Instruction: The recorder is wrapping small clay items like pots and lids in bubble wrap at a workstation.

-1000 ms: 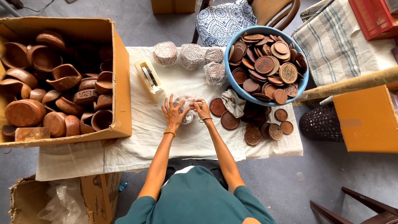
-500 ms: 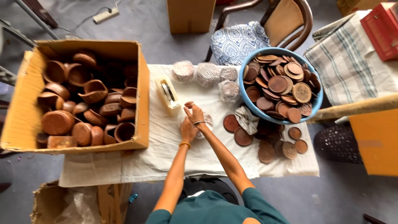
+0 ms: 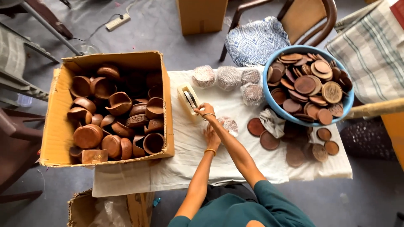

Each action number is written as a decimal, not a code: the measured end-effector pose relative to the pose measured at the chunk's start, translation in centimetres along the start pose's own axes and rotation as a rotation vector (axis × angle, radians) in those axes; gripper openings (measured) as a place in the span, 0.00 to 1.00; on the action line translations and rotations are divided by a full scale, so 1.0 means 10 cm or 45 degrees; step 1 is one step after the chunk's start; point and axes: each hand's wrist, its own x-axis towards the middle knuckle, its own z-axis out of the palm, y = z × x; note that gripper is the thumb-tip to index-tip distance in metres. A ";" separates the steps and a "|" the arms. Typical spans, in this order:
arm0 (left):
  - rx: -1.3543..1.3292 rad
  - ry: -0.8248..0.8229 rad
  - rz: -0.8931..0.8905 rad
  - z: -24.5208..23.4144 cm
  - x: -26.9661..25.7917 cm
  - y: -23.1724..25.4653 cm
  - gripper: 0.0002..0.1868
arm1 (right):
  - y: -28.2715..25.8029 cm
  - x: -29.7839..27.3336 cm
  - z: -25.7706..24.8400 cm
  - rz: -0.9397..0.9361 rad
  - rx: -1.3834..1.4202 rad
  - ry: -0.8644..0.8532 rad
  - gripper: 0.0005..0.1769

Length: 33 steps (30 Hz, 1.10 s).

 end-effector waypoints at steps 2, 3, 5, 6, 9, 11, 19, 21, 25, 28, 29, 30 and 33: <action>0.001 0.004 0.014 0.05 0.02 -0.08 0.34 | 0.11 -0.02 0.08 -0.202 0.082 0.234 0.22; 0.004 0.024 0.026 0.10 0.01 -0.09 0.34 | 0.19 -0.05 0.10 -0.423 0.156 0.459 0.20; 0.021 0.001 0.036 0.07 0.02 -0.09 0.35 | -0.13 -0.34 -0.14 -0.390 0.181 0.486 0.21; 0.043 -0.006 0.040 0.06 0.03 -0.09 0.36 | -0.29 -0.48 -0.26 -0.372 0.209 0.505 0.22; 0.060 -0.036 -0.013 0.22 0.07 -0.17 0.41 | 0.10 -0.60 -0.21 -0.254 0.071 0.297 0.21; 0.077 -0.015 -0.009 0.39 0.05 -0.30 0.44 | 0.42 -0.55 -0.11 -0.035 0.090 0.141 0.21; 0.148 0.070 0.014 0.57 0.03 -0.44 0.49 | 0.67 -0.44 -0.12 0.132 0.062 -0.093 0.22; 0.073 0.085 -0.010 0.55 0.05 -0.43 0.44 | 0.67 -0.35 -0.16 0.176 0.113 -0.156 0.19; 0.026 0.017 -0.091 0.46 0.08 -0.36 0.40 | 0.67 -0.24 -0.14 0.144 0.164 -0.205 0.19; 0.020 0.055 -0.064 0.44 0.09 -0.34 0.36 | 0.67 -0.21 -0.14 0.143 0.218 -0.236 0.18; 0.007 0.057 -0.066 0.39 0.08 -0.30 0.34 | 0.65 -0.21 -0.17 0.176 0.285 -0.281 0.17; -0.005 0.060 -0.068 0.34 0.06 -0.26 0.33 | 0.62 -0.21 -0.20 0.209 0.352 -0.326 0.17; -0.039 0.024 -0.101 0.33 0.08 -0.26 0.30 | 0.52 -0.20 -0.28 0.248 0.305 -0.363 0.16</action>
